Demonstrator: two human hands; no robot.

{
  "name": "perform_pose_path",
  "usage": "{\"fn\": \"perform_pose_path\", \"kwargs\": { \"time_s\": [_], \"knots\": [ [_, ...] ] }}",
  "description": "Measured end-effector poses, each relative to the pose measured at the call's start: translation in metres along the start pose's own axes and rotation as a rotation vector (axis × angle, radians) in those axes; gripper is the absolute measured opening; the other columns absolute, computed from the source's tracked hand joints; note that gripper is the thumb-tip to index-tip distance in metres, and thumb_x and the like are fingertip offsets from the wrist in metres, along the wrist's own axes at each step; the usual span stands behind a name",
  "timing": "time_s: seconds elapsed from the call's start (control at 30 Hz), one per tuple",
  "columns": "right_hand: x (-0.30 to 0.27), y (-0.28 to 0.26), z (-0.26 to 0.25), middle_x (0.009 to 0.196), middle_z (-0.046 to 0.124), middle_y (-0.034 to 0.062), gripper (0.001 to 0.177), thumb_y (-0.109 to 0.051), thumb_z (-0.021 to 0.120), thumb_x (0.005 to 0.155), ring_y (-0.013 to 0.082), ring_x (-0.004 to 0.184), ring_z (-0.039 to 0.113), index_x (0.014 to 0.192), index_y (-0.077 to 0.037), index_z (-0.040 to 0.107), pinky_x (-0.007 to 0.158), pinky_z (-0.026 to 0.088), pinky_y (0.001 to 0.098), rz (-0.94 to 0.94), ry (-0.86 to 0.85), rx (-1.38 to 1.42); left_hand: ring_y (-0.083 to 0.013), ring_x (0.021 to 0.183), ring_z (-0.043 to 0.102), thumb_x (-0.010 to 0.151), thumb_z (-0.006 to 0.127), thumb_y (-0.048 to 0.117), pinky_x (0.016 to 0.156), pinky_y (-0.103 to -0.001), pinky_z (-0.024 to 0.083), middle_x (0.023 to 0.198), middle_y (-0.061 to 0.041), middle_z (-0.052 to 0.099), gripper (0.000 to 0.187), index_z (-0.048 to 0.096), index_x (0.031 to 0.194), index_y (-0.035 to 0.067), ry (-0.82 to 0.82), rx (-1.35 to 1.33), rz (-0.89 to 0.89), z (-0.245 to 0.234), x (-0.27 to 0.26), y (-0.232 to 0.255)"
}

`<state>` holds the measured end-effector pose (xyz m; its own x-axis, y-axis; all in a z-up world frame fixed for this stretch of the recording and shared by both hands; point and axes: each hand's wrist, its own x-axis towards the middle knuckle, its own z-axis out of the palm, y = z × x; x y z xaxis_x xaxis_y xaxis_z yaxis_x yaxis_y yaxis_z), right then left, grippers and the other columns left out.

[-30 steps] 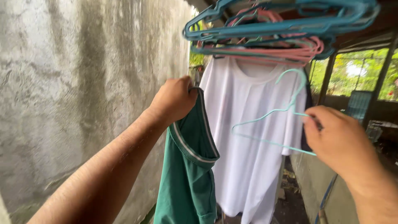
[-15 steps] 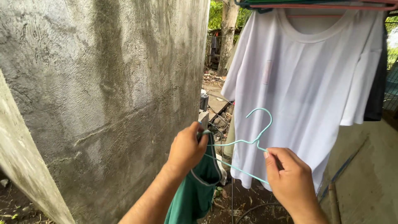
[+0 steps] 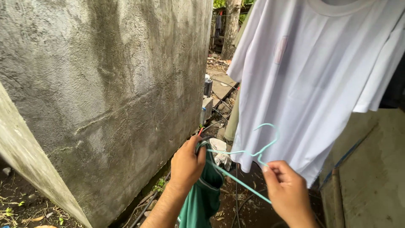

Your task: Hanging several shirts and garments onto clothes hangers in an outdoor utility area.

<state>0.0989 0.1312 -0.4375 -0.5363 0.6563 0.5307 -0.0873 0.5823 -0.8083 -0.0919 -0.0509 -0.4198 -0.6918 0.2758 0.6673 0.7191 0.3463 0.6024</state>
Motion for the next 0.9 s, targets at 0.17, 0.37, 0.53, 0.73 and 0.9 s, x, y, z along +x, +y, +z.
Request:
{"fn": "perform_pose_path", "kwargs": {
  "time_s": [0.17,0.37,0.53,0.73,0.9],
  "knots": [
    [-0.01,-0.003,0.031,0.068,0.07,0.0026,0.013,-0.014,0.07,0.092,0.0061,0.056,0.059,0.094,-0.001,0.071,0.05,0.046,0.0247,0.032,-0.007,0.009,-0.0369,0.083,0.07,0.088,0.068,0.024,0.069,-0.047,0.055,0.099,-0.012,0.071,0.028,0.065,0.113,0.012,-0.025,0.002,0.162,0.02,-0.009,0.005],
    [-0.001,0.005,0.029,0.069,0.069,0.003,0.012,-0.013,0.07,0.092,0.0066,0.056,0.058,0.095,-0.002,0.069,0.05,0.047,0.0248,-0.129,0.086,-0.057,-0.0313,0.075,0.069,0.086,0.071,0.026,0.063,-0.044,0.054,0.084,-0.01,0.066,0.027,0.068,0.108,0.011,-0.064,-0.011,0.243,0.033,-0.021,0.021],
    [0.027,0.025,0.007,0.077,0.069,0.0037,0.009,-0.011,0.069,0.094,0.0077,0.06,0.06,0.098,-0.003,0.07,0.053,0.048,0.0252,-0.268,0.111,-0.036,-0.033,0.081,0.063,0.076,0.073,0.026,0.072,-0.044,0.051,0.087,-0.015,0.063,0.033,0.071,0.103,0.008,-0.014,-0.003,0.529,0.021,0.012,0.042],
    [0.066,0.039,-0.03,0.086,0.072,0.0054,0.01,-0.009,0.072,0.096,0.0129,0.071,0.066,0.104,-0.003,0.069,0.065,0.053,0.026,-0.361,0.171,-0.022,-0.0355,0.101,0.066,0.096,0.063,0.021,0.087,-0.042,0.053,0.102,-0.015,0.07,0.021,0.068,0.111,0.007,-0.521,-0.121,0.405,0.041,0.05,0.06],
    [0.065,0.075,-0.041,0.105,0.068,0.0063,0.013,-0.008,0.072,0.096,0.0202,0.097,0.067,0.102,-0.004,0.062,0.088,0.055,0.0298,-0.747,0.214,0.035,-0.0363,0.099,0.065,0.098,0.061,0.014,0.086,-0.042,0.053,0.1,-0.017,0.069,0.016,0.066,0.108,0.002,-0.458,-0.157,0.389,0.068,0.055,0.071]
  ]
}}
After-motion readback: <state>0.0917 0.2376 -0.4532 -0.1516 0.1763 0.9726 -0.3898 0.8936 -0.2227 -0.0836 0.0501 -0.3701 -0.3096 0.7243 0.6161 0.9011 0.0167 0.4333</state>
